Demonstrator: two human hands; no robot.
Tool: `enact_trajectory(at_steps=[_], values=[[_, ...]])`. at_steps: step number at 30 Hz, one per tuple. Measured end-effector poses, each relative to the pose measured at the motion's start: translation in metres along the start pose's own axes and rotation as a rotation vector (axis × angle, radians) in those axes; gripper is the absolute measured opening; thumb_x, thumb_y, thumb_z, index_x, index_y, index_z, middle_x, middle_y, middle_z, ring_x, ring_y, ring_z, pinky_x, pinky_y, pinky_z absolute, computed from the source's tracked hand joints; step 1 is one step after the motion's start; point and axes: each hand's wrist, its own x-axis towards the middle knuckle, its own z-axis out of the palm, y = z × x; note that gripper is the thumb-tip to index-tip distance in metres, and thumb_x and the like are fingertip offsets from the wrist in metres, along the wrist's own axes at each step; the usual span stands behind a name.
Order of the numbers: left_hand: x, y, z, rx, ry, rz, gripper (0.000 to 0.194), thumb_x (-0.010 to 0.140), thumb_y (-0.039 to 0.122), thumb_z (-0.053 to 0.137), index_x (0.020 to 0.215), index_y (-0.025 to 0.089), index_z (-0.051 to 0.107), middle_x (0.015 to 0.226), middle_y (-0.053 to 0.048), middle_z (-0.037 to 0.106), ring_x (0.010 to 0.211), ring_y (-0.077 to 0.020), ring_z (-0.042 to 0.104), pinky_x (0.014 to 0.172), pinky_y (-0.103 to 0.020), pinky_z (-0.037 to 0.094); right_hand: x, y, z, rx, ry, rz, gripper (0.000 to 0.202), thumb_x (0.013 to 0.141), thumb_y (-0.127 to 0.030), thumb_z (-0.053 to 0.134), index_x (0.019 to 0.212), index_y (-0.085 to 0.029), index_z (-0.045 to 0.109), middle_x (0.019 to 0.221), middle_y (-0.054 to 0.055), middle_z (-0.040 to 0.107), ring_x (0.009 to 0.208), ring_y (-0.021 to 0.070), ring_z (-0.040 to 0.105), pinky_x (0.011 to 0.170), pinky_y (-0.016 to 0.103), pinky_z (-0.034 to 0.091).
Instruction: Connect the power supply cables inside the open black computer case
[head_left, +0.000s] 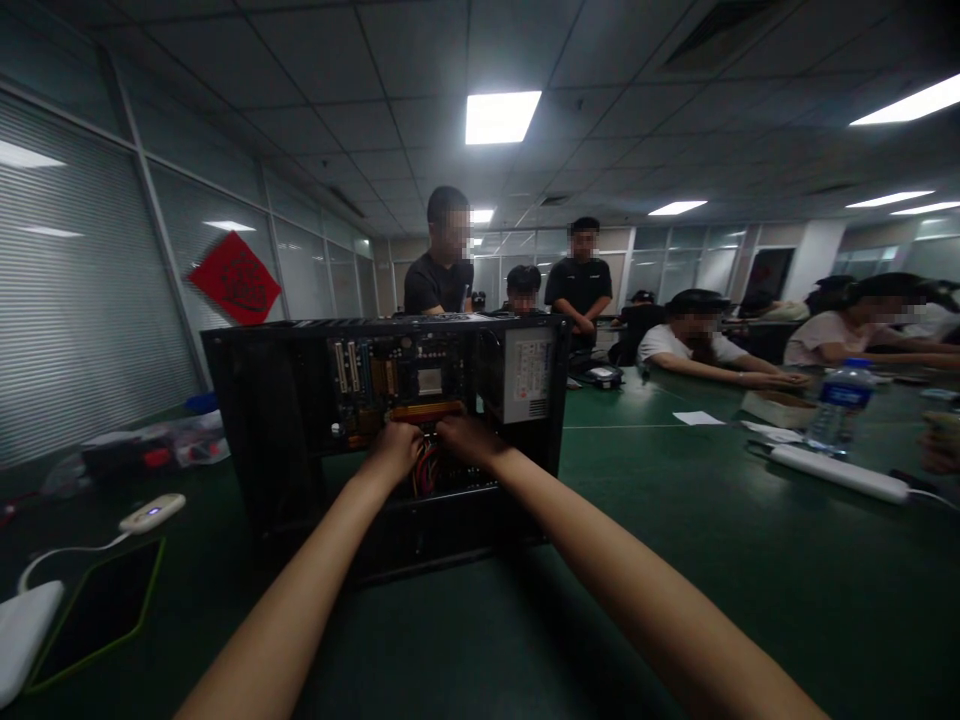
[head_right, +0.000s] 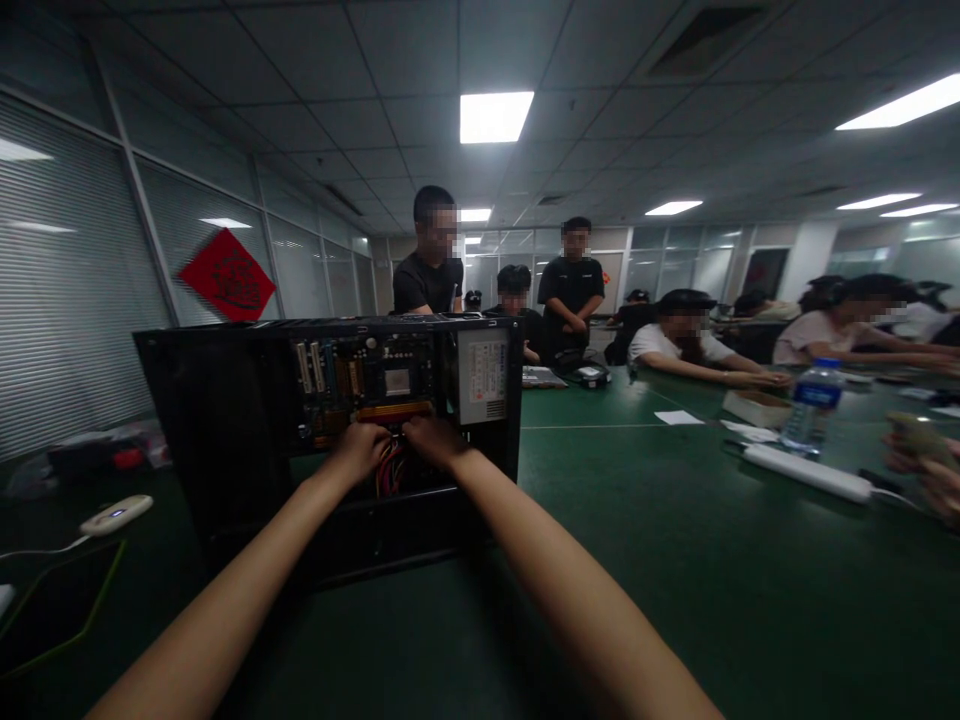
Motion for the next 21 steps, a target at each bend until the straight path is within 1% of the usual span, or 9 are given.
enact_trajectory(at_steps=[4, 8, 12, 14, 17, 19, 21], values=[[0.000, 0.002, -0.002, 0.004, -0.005, -0.012, 0.027, 0.093, 0.020, 0.049, 0.090, 0.017, 0.076, 0.096, -0.013, 0.076, 0.089, -0.0210, 0.069, 0.075, -0.028, 0.044, 0.000, -0.002, -0.004, 0.026, -0.002, 0.017, 0.028, 0.099, -0.016, 0.038, 0.114, -0.013, 0.063, 0.115, 0.014, 0.066, 0.104, 0.0224, 0.064, 0.084, 0.031, 0.047], [-0.001, 0.006, -0.003, 0.005, -0.012, -0.022, 0.027, 0.092, 0.017, 0.048, 0.090, 0.016, 0.075, 0.097, -0.014, 0.075, 0.092, -0.0222, 0.069, 0.077, -0.029, 0.045, -0.001, -0.008, -0.008, 0.056, -0.003, 0.058, 0.030, 0.098, -0.013, 0.038, 0.114, -0.013, 0.063, 0.114, 0.014, 0.067, 0.102, 0.0225, 0.065, 0.081, 0.030, 0.047], [-0.009, 0.008, -0.003, 0.007, -0.029, -0.005, 0.026, 0.093, 0.015, 0.047, 0.095, 0.018, 0.073, 0.101, -0.013, 0.074, 0.097, -0.0217, 0.068, 0.079, -0.028, 0.045, -0.010, -0.012, -0.009, 0.107, 0.025, 0.108, 0.027, 0.097, -0.013, 0.040, 0.112, -0.013, 0.063, 0.113, 0.013, 0.068, 0.100, 0.0225, 0.066, 0.078, 0.029, 0.046], [-0.016, 0.009, -0.003, -0.004, -0.040, -0.013, 0.026, 0.093, 0.013, 0.045, 0.103, 0.019, 0.068, 0.103, -0.012, 0.073, 0.098, -0.0212, 0.068, 0.078, -0.027, 0.045, -0.018, -0.011, -0.009, 0.212, 0.053, 0.120, 0.023, 0.096, -0.015, 0.046, 0.112, -0.015, 0.062, 0.112, 0.010, 0.069, 0.103, 0.0208, 0.066, 0.081, 0.027, 0.046], [-0.023, 0.014, -0.006, -0.041, -0.064, -0.083, 0.028, 0.093, 0.012, 0.042, 0.117, 0.018, 0.056, 0.103, -0.012, 0.072, 0.095, -0.0226, 0.069, 0.072, -0.028, 0.044, -0.030, -0.009, -0.011, 0.365, 0.093, 0.169, 0.021, 0.094, -0.019, 0.053, 0.113, -0.015, 0.063, 0.112, 0.010, 0.069, 0.104, 0.0193, 0.065, 0.085, 0.025, 0.045], [-0.025, 0.019, -0.009, -0.043, -0.071, -0.107, 0.025, 0.094, 0.013, 0.041, 0.117, 0.018, 0.051, 0.102, -0.012, 0.072, 0.093, -0.0234, 0.070, 0.068, -0.028, 0.042, -0.039, -0.009, -0.014, 0.383, 0.104, 0.181, 0.020, 0.096, -0.023, 0.052, 0.110, -0.015, 0.064, 0.108, 0.010, 0.070, 0.101, 0.0190, 0.065, 0.085, 0.025, 0.045], [-0.026, 0.024, -0.013, -0.018, -0.052, -0.114, 0.018, 0.097, 0.017, 0.039, 0.112, 0.019, 0.050, 0.101, -0.011, 0.071, 0.091, -0.0230, 0.070, 0.066, -0.028, 0.041, -0.048, -0.012, -0.017, 0.363, 0.100, 0.197, 0.023, 0.098, -0.028, 0.049, 0.108, -0.017, 0.066, 0.105, 0.010, 0.071, 0.100, 0.0195, 0.066, 0.083, 0.025, 0.045]])
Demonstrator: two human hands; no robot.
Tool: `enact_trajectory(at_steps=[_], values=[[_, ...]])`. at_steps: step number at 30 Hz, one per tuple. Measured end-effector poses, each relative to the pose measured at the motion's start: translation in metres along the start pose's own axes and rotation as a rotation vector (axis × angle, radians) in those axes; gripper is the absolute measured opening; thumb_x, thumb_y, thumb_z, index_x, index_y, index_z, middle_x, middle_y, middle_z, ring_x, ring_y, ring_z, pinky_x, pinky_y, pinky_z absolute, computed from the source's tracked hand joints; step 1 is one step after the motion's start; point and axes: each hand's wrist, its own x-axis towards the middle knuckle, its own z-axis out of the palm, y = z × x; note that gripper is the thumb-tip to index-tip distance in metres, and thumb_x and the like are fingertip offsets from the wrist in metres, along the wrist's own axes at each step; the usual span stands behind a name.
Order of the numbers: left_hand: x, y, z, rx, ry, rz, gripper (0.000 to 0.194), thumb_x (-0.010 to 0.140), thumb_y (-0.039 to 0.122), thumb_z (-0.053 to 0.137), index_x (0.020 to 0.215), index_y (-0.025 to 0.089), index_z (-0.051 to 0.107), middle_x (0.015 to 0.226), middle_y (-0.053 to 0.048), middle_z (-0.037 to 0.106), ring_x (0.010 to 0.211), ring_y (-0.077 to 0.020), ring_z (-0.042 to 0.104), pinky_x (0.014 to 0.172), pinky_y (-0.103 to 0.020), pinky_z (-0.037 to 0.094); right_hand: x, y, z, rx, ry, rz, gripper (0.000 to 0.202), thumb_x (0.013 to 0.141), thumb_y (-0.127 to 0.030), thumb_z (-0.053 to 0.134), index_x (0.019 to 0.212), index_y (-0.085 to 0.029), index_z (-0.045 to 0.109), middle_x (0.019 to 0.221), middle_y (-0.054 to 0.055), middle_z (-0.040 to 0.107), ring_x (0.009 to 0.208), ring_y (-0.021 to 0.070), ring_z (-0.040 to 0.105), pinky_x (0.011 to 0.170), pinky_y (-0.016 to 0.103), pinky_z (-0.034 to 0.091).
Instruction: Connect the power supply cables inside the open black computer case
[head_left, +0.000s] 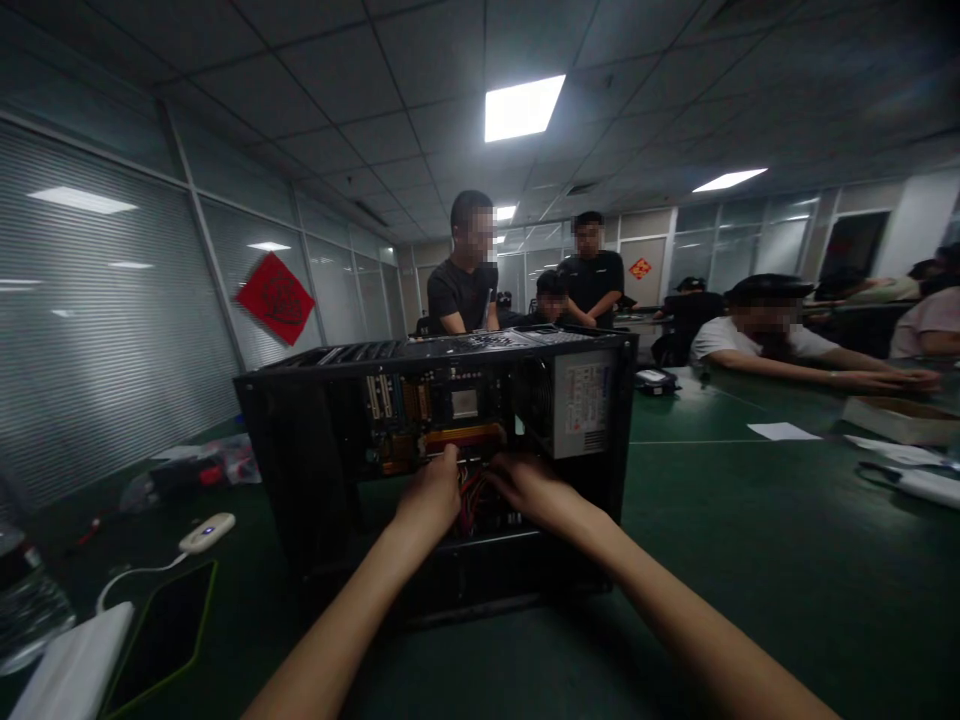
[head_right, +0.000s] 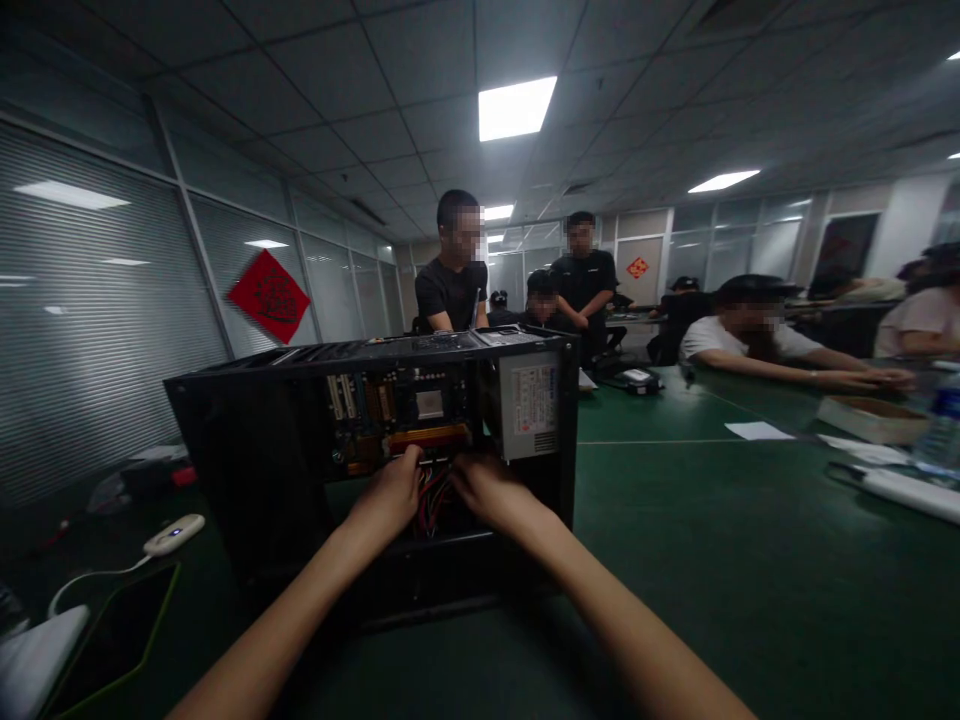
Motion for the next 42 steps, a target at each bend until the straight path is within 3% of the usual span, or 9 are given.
enact_trajectory(at_steps=[4, 8, 11, 15, 23, 27, 30, 36, 42], values=[[-0.012, -0.001, -0.010, 0.015, 0.041, -0.051, 0.020, 0.100, 0.036, 0.042, 0.100, 0.020, 0.053, 0.097, -0.008, 0.071, 0.087, -0.0213, 0.068, 0.065, -0.028, 0.040, -0.030, -0.004, -0.006, -0.120, -0.056, 0.070, 0.043, 0.101, -0.049, 0.037, 0.102, -0.021, 0.070, 0.098, 0.010, 0.074, 0.090, 0.0234, 0.070, 0.074, 0.028, 0.047], [-0.048, -0.027, -0.024, -0.025, 0.010, 0.012, 0.038, 0.096, 0.055, 0.042, 0.097, 0.020, 0.058, 0.097, -0.007, 0.070, 0.087, -0.0215, 0.067, 0.072, -0.029, 0.044, -0.060, 0.001, -0.009, -0.333, -0.170, 0.049, 0.068, 0.080, -0.080, 0.048, 0.090, -0.016, 0.072, 0.085, 0.016, 0.073, 0.081, 0.0307, 0.071, 0.068, 0.032, 0.049], [-0.080, -0.051, -0.036, 0.129, -0.104, -0.018, 0.047, 0.082, 0.063, 0.059, 0.103, 0.022, 0.064, 0.107, -0.009, 0.071, 0.094, -0.0271, 0.067, 0.073, -0.032, 0.045, -0.067, 0.004, -0.009, -0.405, -0.170, 0.036, 0.065, 0.073, -0.077, 0.061, 0.086, -0.015, 0.073, 0.085, 0.017, 0.073, 0.082, 0.0314, 0.071, 0.067, 0.032, 0.051], [-0.102, -0.062, -0.046, 0.244, -0.251, -0.096, 0.033, 0.077, 0.050, 0.069, 0.097, 0.023, 0.072, 0.097, -0.007, 0.075, 0.092, -0.0279, 0.069, 0.068, -0.031, 0.044, -0.064, 0.004, -0.004, -0.431, -0.118, 0.053, 0.063, 0.076, -0.075, 0.060, 0.079, -0.014, 0.075, 0.080, 0.016, 0.073, 0.078, 0.0300, 0.072, 0.065, 0.032, 0.051], [-0.111, -0.040, -0.045, 0.245, -0.157, -0.104, 0.028, 0.079, 0.049, 0.068, 0.088, 0.023, 0.075, 0.085, -0.006, 0.076, 0.087, -0.0274, 0.071, 0.071, -0.032, 0.045, -0.066, 0.016, -0.008, -0.485, -0.146, -0.044, 0.062, 0.082, -0.072, 0.054, 0.081, -0.015, 0.076, 0.077, 0.016, 0.074, 0.078, 0.0307, 0.073, 0.064, 0.032, 0.049], [-0.120, -0.013, -0.034, 0.227, -0.155, -0.103, 0.030, 0.080, 0.050, 0.067, 0.090, 0.022, 0.075, 0.089, -0.008, 0.076, 0.090, -0.0285, 0.071, 0.074, -0.034, 0.048, -0.083, 0.043, -0.014, -0.526, -0.145, -0.041, 0.059, 0.083, -0.071, 0.054, 0.078, -0.016, 0.074, 0.075, 0.016, 0.074, 0.075, 0.0299, 0.073, 0.061, 0.030, 0.045], [-0.121, 0.019, -0.022, 0.196, -0.143, -0.065, 0.029, 0.080, 0.048, 0.068, 0.090, 0.022, 0.076, 0.088, -0.008, 0.077, 0.088, -0.0279, 0.072, 0.076, -0.034, 0.050, -0.106, 0.079, -0.022, -0.549, -0.074, -0.071, 0.057, 0.082, -0.071, 0.057, 0.072, -0.017, 0.071, 0.070, 0.013, 0.073, 0.068, 0.0264, 0.072, 0.056, 0.027, 0.040], [-0.107, 0.102, 0.004, 0.128, -0.151, 0.042, 0.030, 0.079, 0.044, 0.071, 0.092, 0.018, 0.076, 0.093, -0.012, 0.076, 0.091, -0.0308, 0.072, 0.080, -0.038, 0.055, -0.161, 0.172, -0.058, -0.627, 0.040, -0.164, 0.064, 0.084, -0.076, 0.049, 0.064, -0.018, 0.067, 0.056, 0.008, 0.068, 0.052, 0.0211, 0.067, 0.047, 0.026, 0.031], [-0.073, 0.184, 0.042, 0.048, -0.266, 0.149, 0.033, 0.083, 0.036, 0.070, 0.104, 0.010, 0.074, 0.102, -0.019, 0.074, 0.099, -0.0312, 0.070, 0.086, -0.039, 0.055, -0.205, 0.254, -0.104, -0.559, -0.009, 0.032, 0.051, 0.078, -0.070, 0.062, 0.069, -0.021, 0.069, 0.060, 0.009, 0.069, 0.058, 0.0255, 0.069, 0.050, 0.030, 0.041]])
